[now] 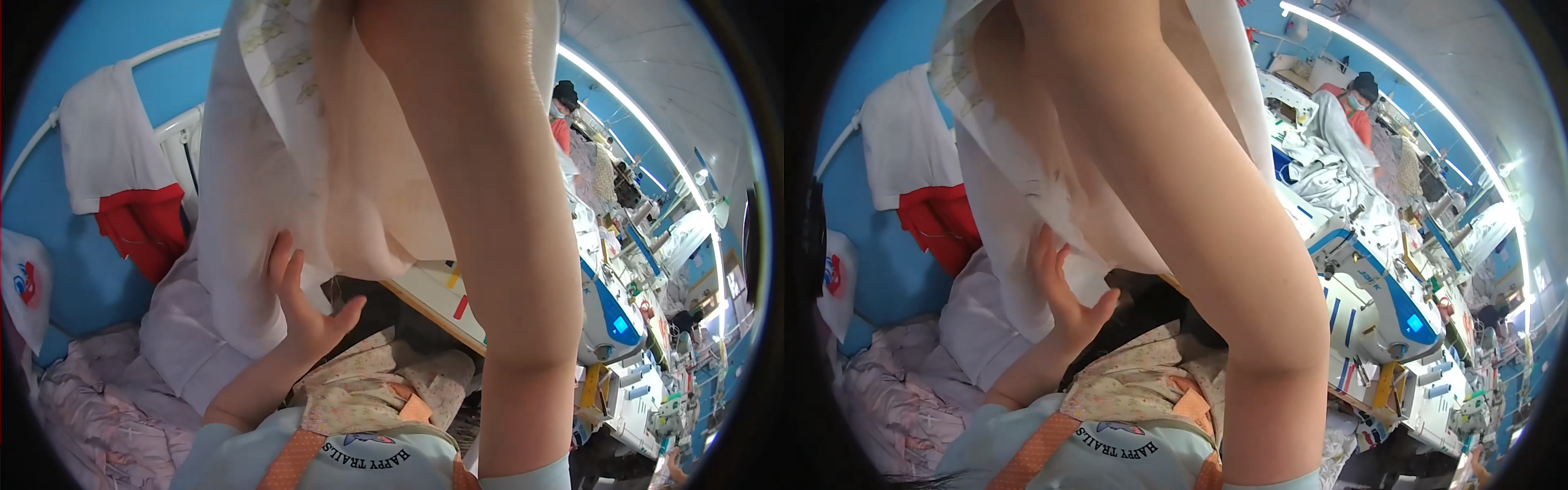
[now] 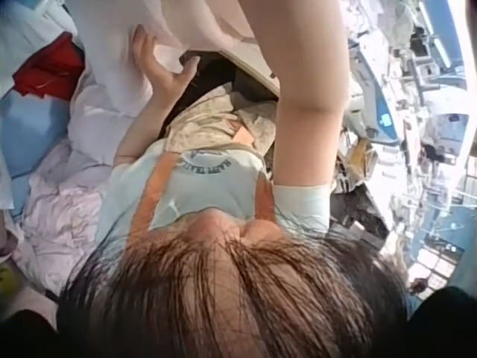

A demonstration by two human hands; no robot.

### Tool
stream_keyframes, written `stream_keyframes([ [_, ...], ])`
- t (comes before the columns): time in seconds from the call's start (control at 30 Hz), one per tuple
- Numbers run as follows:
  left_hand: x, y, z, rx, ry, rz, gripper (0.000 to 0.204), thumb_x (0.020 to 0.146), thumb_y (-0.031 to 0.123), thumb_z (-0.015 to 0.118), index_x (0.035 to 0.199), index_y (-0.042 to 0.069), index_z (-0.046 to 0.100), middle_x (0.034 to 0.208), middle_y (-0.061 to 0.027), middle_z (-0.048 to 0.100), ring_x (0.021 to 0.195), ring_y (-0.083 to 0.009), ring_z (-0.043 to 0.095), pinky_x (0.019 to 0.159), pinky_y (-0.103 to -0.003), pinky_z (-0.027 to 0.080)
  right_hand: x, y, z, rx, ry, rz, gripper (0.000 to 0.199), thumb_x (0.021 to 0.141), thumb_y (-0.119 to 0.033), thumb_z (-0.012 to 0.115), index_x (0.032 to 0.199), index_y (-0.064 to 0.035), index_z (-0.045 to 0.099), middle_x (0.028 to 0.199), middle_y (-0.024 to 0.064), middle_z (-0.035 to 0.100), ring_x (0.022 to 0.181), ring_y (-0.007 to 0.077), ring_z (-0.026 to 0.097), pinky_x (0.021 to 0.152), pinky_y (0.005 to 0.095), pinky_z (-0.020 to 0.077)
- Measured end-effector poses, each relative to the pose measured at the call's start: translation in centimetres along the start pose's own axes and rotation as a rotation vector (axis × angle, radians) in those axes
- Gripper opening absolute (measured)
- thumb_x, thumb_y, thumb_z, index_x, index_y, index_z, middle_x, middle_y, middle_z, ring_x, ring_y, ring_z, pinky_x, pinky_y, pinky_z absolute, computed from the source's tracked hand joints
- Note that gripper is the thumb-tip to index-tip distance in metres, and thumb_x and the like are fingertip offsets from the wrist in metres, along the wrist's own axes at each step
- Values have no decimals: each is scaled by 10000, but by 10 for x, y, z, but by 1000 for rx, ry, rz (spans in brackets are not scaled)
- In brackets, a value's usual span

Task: Sewing the edges and seams of white fabric to construct pillowcases using an industrial sewing machine.

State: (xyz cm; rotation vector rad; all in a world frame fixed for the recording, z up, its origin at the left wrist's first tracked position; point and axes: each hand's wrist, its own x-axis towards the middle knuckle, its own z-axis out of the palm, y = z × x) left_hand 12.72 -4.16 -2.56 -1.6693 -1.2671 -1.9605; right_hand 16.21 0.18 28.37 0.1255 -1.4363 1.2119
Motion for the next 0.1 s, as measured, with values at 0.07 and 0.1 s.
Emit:
stream_keyframes([
  [0.07, 4, -4, -3, 93, 2, -131, 842, 734, 326, 714, 1337, -1, 227, 1381, -248, 245, 1276, -375, 263, 1030, -453, 239, -5, -8, 6, -117, -18, 22, 315, 917, -253, 432, 791, 2, 570, 720, 61, 542, 683, 122, 501, 606, 259, 397],
  [0.1, 4, -3, -6, 100, 3, -129, 842, 734, 326, 714, 1337, -1, 227, 1381, -248, 245, 1276, -375, 263, 1030, -453, 239, -9, -16, 7, -244, 4, 106, 312, 910, -264, 448, 826, 10, 569, 748, 70, 552, 718, 131, 509, 635, 254, 400],
])
